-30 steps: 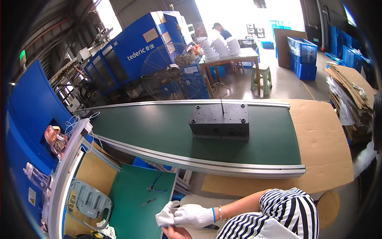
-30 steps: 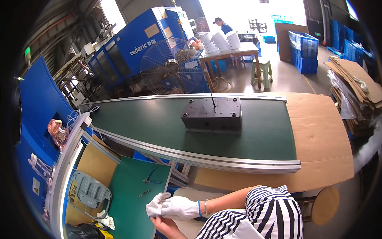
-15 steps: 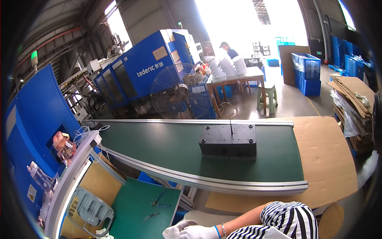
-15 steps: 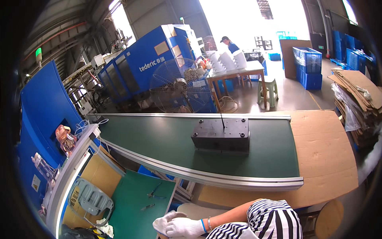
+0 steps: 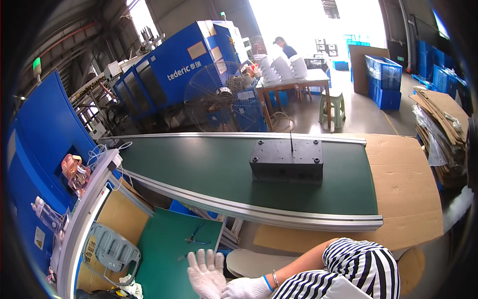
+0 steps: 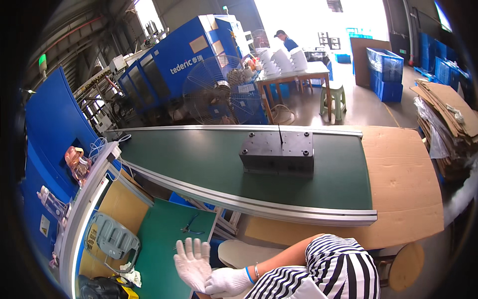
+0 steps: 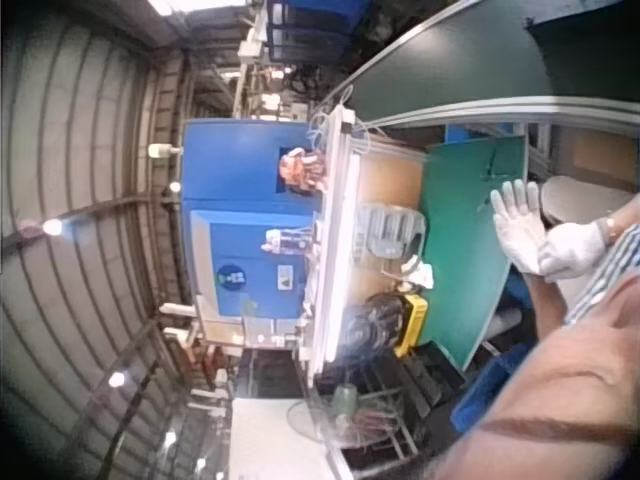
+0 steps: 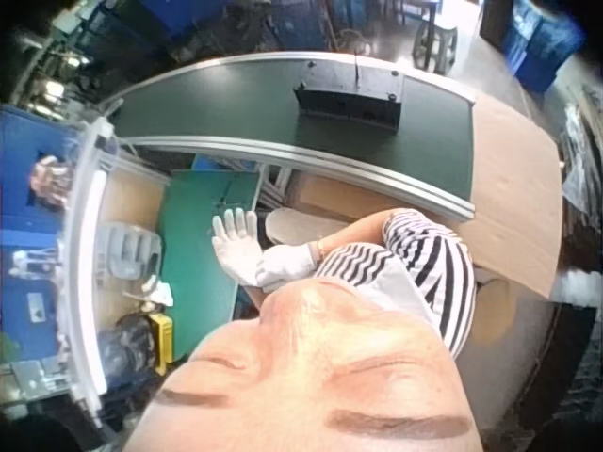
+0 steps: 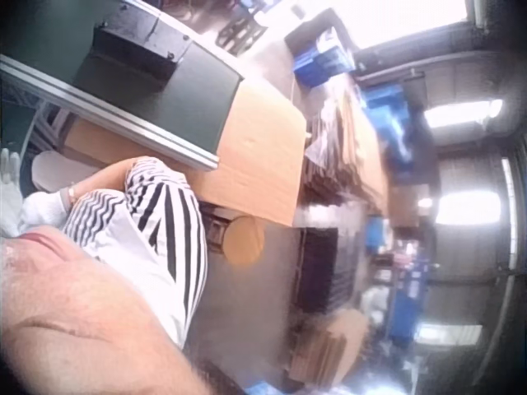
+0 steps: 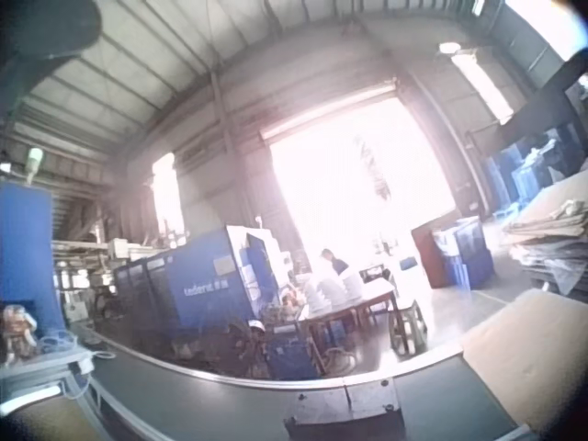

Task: The person puts on gloves, takes a black plastic component from the conveyor belt, and trims its excess material using pliers and a blade before setting it alongside other finished parts.

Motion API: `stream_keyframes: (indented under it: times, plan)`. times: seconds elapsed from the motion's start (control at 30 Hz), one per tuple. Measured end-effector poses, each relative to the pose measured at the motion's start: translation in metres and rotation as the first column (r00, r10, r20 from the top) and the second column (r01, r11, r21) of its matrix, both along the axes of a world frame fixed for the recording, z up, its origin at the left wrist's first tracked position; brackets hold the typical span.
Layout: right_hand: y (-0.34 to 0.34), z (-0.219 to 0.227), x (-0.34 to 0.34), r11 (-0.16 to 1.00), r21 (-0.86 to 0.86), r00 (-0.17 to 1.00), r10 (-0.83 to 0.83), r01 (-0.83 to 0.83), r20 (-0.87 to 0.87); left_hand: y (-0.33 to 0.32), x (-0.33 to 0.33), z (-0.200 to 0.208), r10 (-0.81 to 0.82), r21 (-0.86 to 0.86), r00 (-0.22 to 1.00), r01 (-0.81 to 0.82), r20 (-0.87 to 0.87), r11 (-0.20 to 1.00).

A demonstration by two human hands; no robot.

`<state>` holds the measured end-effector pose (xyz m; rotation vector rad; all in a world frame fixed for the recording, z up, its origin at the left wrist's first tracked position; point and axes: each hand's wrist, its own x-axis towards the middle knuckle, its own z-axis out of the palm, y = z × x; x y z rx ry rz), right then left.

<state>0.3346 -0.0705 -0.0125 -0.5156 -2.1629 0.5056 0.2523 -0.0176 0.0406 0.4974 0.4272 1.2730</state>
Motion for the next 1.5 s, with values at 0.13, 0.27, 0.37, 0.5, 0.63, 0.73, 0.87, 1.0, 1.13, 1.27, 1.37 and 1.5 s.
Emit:
stream_keyframes:
  times: [0.13, 0.27, 0.37, 0.5, 0.63, 0.73, 0.87, 1.0, 1.13, 1.27, 1.37, 1.5]
  plan:
    - [0.015, -0.001, -0.005, 0.996, 0.083, 0.998, -0.042, 0.045, -0.04, 0.025, -0.03, -0.017, 0.26, -0.03, 0.953, -0.258, 0.155, 0.966]
    - [0.018, 0.017, 0.015, 0.991, 0.123, 0.993, -0.061, 0.049, 0.098, 0.039, -0.028, -0.038, 0.672, 0.41, 0.725, -0.572, -0.151, 0.71]
    - [0.0, 0.031, 0.042, 0.988, 0.099, 0.981, -0.132, 0.118, 0.143, 0.046, -0.022, -0.042, 0.642, 0.455, 0.755, -0.527, -0.137, 0.718]
    - [-0.015, 0.118, 0.124, 0.487, 0.3, 0.316, -0.823, 0.82, 0.472, 0.043, -0.071, -0.06, 0.639, 0.412, 0.676, -0.498, -0.368, 0.763]
    - [-0.012, 0.117, 0.258, -0.185, 0.358, -0.155, -0.982, 0.915, -0.112, 0.006, -0.127, -0.063, 0.601, 0.405, 0.49, -0.453, -0.632, 0.795]
    - [-0.026, 0.091, 0.333, -0.301, 0.313, -0.37, -0.91, 0.901, 0.19, 0.009, -0.176, -0.109, 0.619, 0.376, 0.467, -0.515, -0.631, 0.771]
    - [-0.013, 0.07, 0.372, -0.266, 0.245, -0.353, -0.821, 0.932, 0.45, -0.016, -0.179, -0.094, 0.593, 0.274, 0.432, -0.601, -0.68, 0.751]
    - [0.004, 0.07, 0.377, -0.302, 0.276, -0.402, -0.787, 0.913, 0.468, -0.025, -0.185, -0.12, 0.557, 0.214, 0.526, -0.575, -0.642, 0.79]
    - [0.031, 0.067, 0.381, -0.327, 0.253, -0.413, -0.742, 0.911, 0.528, -0.039, -0.174, -0.123, 0.544, 0.061, 0.549, -0.666, -0.635, 0.743]
    - [0.009, 0.054, 0.457, -0.349, 0.342, -0.488, -0.665, 0.872, 0.565, -0.038, -0.175, -0.132, 0.556, 0.099, 0.561, -0.644, -0.613, 0.759]
    - [0.003, 0.056, 0.519, -0.176, 0.372, -0.39, -0.657, 0.911, 0.645, -0.053, -0.186, -0.149, 0.607, 0.107, 0.607, -0.656, -0.514, 0.747]
    - [0.057, 0.096, 0.388, -0.14, 0.294, -0.293, -0.759, 0.946, 0.581, -0.091, -0.206, -0.176, 0.629, -0.034, 0.57, -0.755, -0.529, 0.655]
